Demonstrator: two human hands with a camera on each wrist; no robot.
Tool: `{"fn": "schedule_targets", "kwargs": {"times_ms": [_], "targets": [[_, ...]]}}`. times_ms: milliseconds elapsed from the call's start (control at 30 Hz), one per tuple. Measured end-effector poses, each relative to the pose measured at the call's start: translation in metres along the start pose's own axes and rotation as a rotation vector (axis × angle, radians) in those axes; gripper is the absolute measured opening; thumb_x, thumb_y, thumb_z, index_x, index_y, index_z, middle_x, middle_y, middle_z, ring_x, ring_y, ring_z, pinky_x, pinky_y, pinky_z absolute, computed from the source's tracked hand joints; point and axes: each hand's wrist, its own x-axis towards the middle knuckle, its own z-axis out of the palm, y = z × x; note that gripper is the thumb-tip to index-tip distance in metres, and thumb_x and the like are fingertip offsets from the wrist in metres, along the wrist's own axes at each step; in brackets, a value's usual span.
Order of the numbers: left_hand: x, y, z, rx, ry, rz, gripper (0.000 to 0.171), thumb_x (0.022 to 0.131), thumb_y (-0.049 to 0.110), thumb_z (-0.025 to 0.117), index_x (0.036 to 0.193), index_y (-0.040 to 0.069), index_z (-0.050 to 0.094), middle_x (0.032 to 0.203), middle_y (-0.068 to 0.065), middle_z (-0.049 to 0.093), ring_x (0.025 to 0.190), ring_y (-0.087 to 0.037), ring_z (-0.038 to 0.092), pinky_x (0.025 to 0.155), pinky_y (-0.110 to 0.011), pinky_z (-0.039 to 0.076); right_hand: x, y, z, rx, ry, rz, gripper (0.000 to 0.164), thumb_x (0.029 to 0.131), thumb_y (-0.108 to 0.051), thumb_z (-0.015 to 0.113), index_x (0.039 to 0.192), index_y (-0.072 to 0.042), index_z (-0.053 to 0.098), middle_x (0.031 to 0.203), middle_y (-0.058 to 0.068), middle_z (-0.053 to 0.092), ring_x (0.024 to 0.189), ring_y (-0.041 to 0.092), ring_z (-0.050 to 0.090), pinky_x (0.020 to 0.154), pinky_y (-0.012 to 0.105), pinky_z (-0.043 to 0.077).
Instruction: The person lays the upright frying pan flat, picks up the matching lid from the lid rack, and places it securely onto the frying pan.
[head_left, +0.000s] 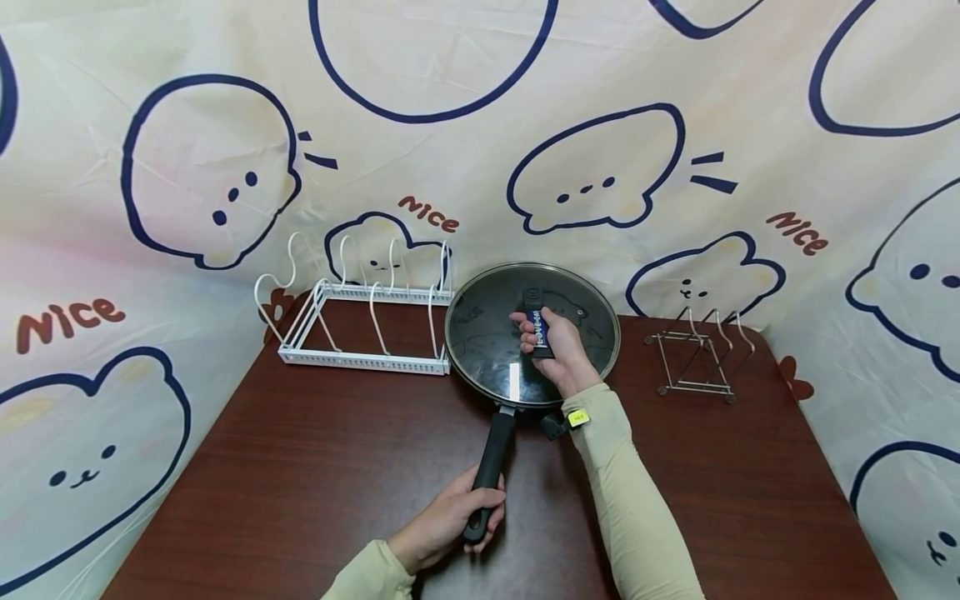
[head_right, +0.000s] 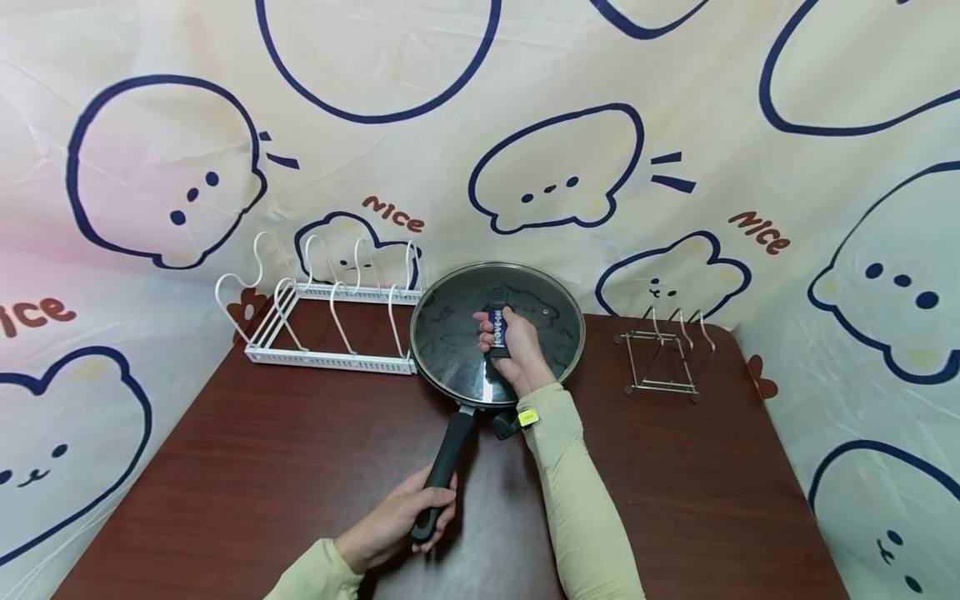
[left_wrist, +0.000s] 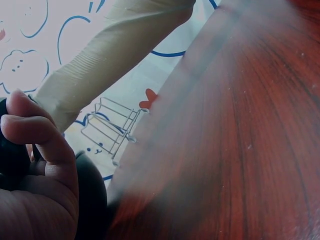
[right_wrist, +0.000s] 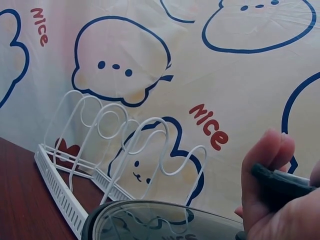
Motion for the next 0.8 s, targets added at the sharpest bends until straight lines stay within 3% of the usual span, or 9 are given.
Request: {"fn": "schedule_targets", "kwargs": {"times_ms": [800], "targets": [[-0.0005, 0.0000, 0.0004, -0.006, 0.001, 0.001, 0.016, 0.106, 0.014, 0.048, 0.113, 0.001, 0.042, 0.073, 0.001, 0.052, 0.051, -0.011, 0.052, 0.042, -0.022, 0.041, -0.0028, -0.0013, 0.0031, 0.010, 0.009, 0.015, 0.058, 0.115, -0.036, 0.022, 0.153, 0.007, 0.033, 0.074, -0.002, 0.047, 0.052, 0.005, 0.038, 0.046, 0.015, 0.038]]}}
